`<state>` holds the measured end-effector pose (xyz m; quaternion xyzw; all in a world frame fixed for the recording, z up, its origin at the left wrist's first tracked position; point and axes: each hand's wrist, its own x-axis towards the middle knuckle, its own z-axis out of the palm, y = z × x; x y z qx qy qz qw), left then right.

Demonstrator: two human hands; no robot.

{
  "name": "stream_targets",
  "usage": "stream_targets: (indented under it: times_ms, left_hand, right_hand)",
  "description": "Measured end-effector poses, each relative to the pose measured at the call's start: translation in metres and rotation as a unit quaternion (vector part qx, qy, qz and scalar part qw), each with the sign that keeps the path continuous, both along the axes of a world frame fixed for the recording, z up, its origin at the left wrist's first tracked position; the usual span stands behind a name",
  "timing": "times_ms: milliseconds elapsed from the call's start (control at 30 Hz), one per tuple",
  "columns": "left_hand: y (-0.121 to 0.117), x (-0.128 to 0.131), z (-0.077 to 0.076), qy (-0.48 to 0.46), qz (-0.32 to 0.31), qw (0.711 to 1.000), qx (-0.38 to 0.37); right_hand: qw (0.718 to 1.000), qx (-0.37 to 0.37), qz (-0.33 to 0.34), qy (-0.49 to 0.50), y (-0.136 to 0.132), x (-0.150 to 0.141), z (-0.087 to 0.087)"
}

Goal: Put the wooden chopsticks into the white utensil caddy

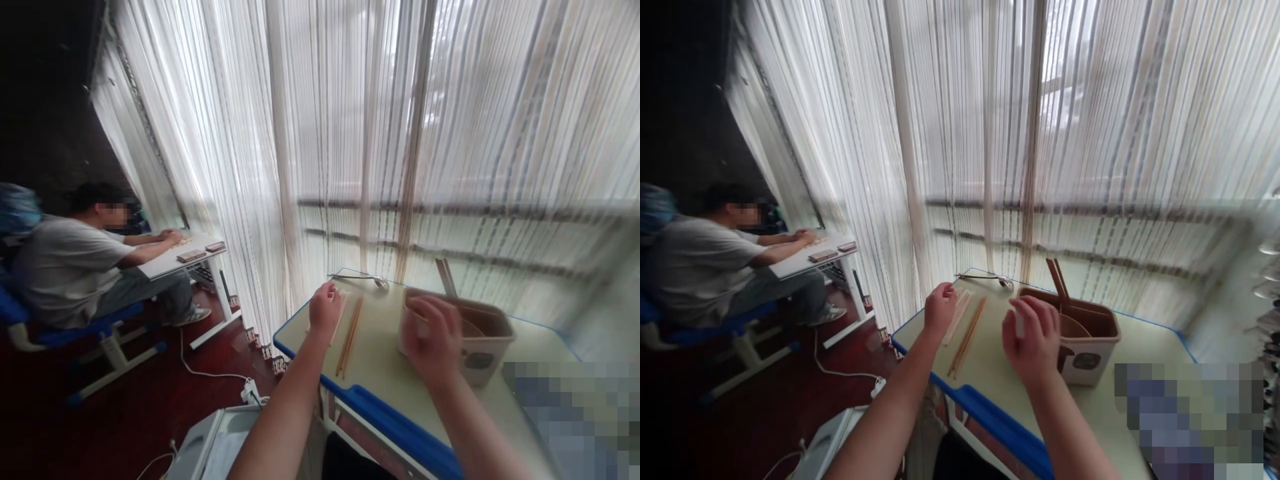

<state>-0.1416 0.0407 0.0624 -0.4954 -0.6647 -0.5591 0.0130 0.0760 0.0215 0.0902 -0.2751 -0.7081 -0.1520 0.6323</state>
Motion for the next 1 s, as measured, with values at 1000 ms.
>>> stream_targets:
  times_ms: [1000]
  left_hand:
    - [-0.021,0.002,-0.056,0.031,-0.114,0.989,0.087]
  right_hand:
    - [0.79,-0.524,-0.153,-0.281,-0.002,-0.049,-0.066]
